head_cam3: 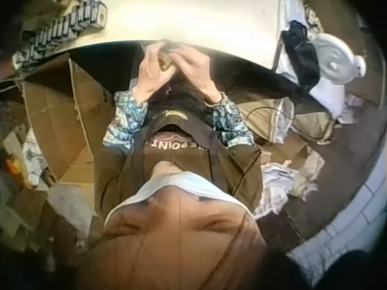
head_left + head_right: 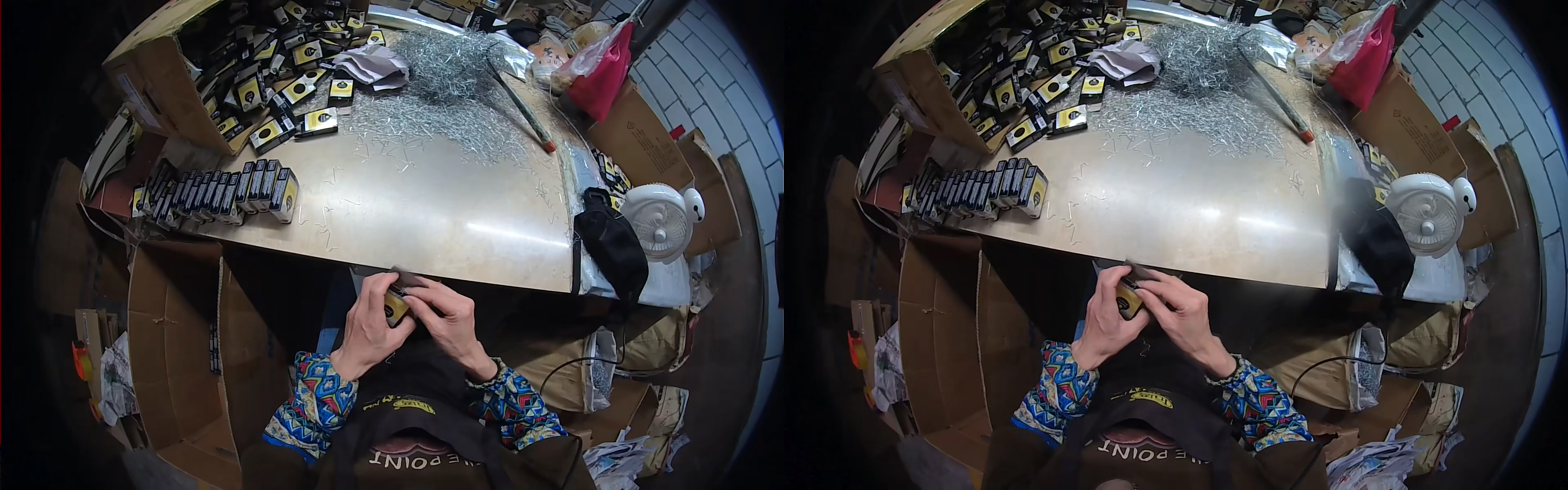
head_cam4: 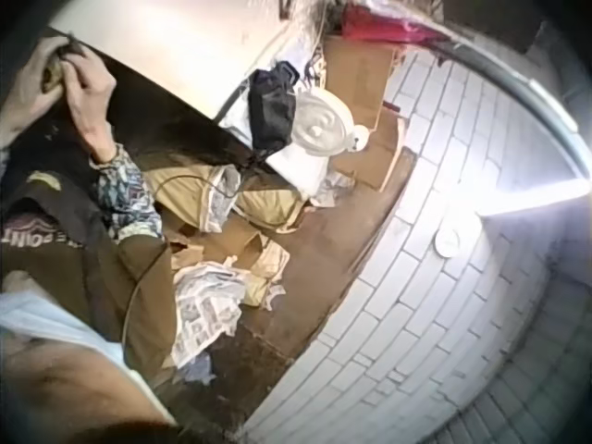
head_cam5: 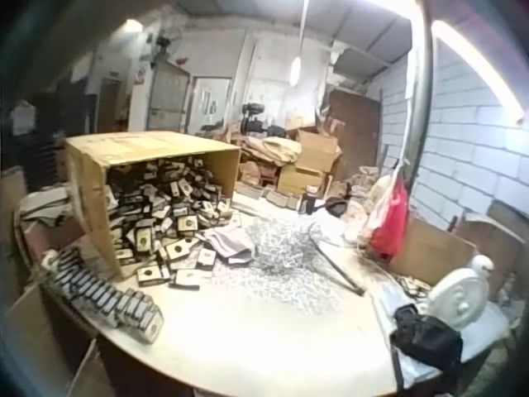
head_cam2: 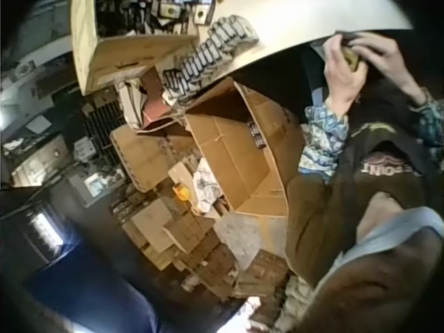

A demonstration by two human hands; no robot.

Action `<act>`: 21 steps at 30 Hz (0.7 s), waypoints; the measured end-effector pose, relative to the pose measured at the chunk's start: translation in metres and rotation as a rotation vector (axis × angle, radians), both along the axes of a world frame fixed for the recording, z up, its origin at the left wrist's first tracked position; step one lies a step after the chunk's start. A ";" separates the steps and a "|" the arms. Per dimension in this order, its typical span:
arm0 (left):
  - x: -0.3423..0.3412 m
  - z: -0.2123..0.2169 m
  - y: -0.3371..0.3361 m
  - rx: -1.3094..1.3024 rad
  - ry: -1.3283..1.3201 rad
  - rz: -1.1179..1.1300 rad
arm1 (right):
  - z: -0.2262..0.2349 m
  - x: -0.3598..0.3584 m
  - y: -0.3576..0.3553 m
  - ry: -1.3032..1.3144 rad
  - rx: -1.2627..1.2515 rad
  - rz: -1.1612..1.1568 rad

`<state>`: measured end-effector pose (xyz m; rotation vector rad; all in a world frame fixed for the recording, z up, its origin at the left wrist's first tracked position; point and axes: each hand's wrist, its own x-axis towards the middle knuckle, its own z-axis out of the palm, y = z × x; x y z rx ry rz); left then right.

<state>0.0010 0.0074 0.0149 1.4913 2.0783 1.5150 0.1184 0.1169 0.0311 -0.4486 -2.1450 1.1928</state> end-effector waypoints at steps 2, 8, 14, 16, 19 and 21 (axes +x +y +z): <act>0.001 0.001 0.000 -0.022 0.042 -0.009 | 0.010 -0.005 -0.013 0.001 -0.389 -0.096; 0.007 0.021 0.001 -0.201 -0.024 0.147 | 0.007 0.003 -0.005 0.000 -0.768 -0.002; 0.008 0.019 0.001 -0.265 0.030 0.158 | 0.002 -0.004 -0.012 0.057 -0.829 -0.013; 0.009 0.016 -0.001 -0.299 0.052 0.124 | -0.001 -0.003 -0.015 0.067 -0.716 -0.050; 0.007 0.018 -0.001 -0.311 0.035 0.097 | 0.008 -0.004 -0.005 0.048 -1.026 -0.082; 0.007 0.017 -0.001 -0.337 0.016 0.089 | 0.007 -0.003 -0.005 0.043 -1.045 -0.092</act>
